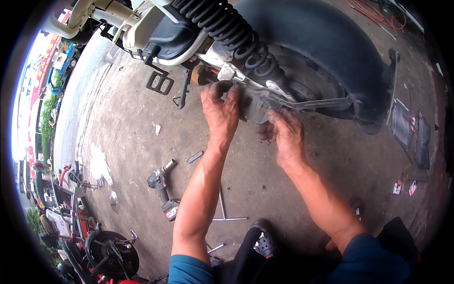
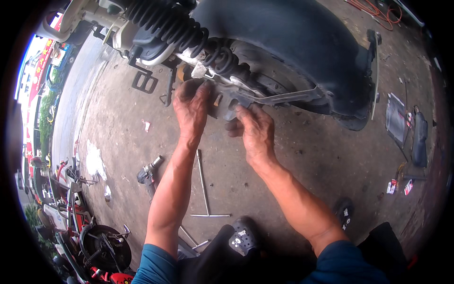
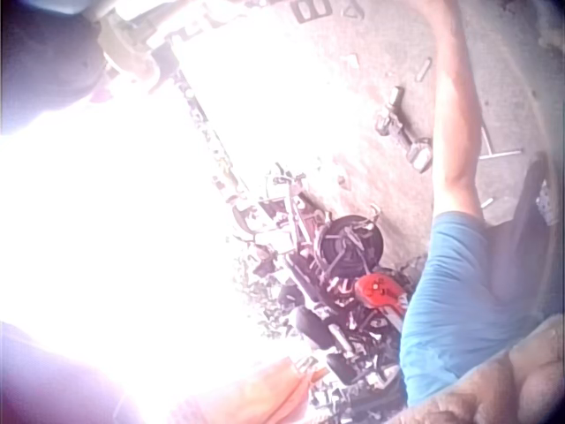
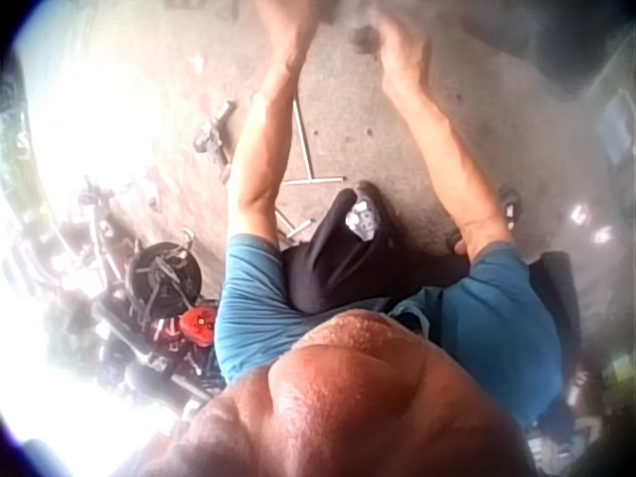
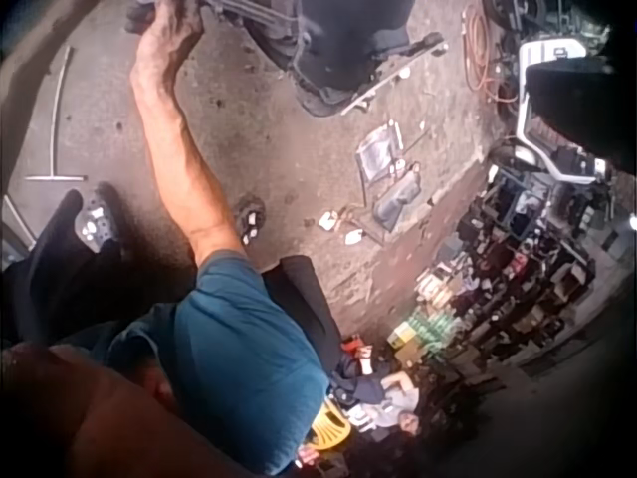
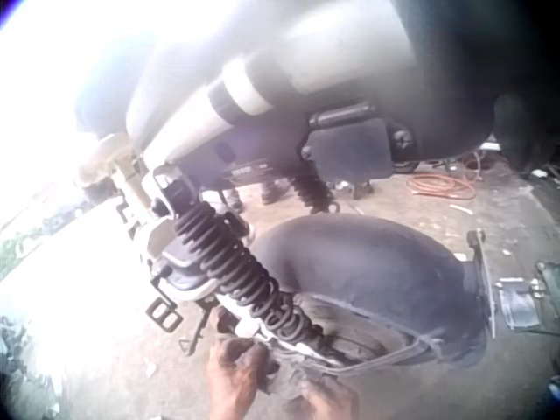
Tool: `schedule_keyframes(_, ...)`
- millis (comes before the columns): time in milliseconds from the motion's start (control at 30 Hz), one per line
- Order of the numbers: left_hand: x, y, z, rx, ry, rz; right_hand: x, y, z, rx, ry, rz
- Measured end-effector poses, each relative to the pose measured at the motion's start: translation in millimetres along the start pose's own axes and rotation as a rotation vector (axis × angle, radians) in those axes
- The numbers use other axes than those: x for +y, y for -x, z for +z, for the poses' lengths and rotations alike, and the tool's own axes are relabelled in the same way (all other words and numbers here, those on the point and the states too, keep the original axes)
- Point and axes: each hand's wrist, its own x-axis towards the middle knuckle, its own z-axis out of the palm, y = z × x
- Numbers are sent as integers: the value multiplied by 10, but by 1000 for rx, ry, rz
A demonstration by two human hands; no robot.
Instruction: The person removes a metal bracket from a scooter using a T-handle socket wrench, retrieves a screwdriver from a tool area, and attaches a plastic cover onto the rear wheel assembly by hand and with the screwdriver.
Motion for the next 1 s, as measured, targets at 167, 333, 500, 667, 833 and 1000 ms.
schedule_keyframes(167, 137, -17, -40, -7, -406, 178, 10, -7, -9, 1, -20, -4)
schedule_keyframes(333, 85, -73, 3, 31, -480, 297, -15, 13, 42, 32, -13, -1)
schedule_keyframes(500, 59, -45, 17, -33, -160, 54, 15, -6, 21, 48, -32, -3)
schedule_keyframes(667, 106, -35, -57, -10, -307, 197, -18, 11, 30, 4, -25, 4)
schedule_keyframes(833, 43, -70, -3, 11, -516, 353, 43, -11, 30, 31, -60, 4)
schedule_keyframes(1000, 47, -54, 19, 74, -383, 329, 33, 0, 29, 38, -32, -3)
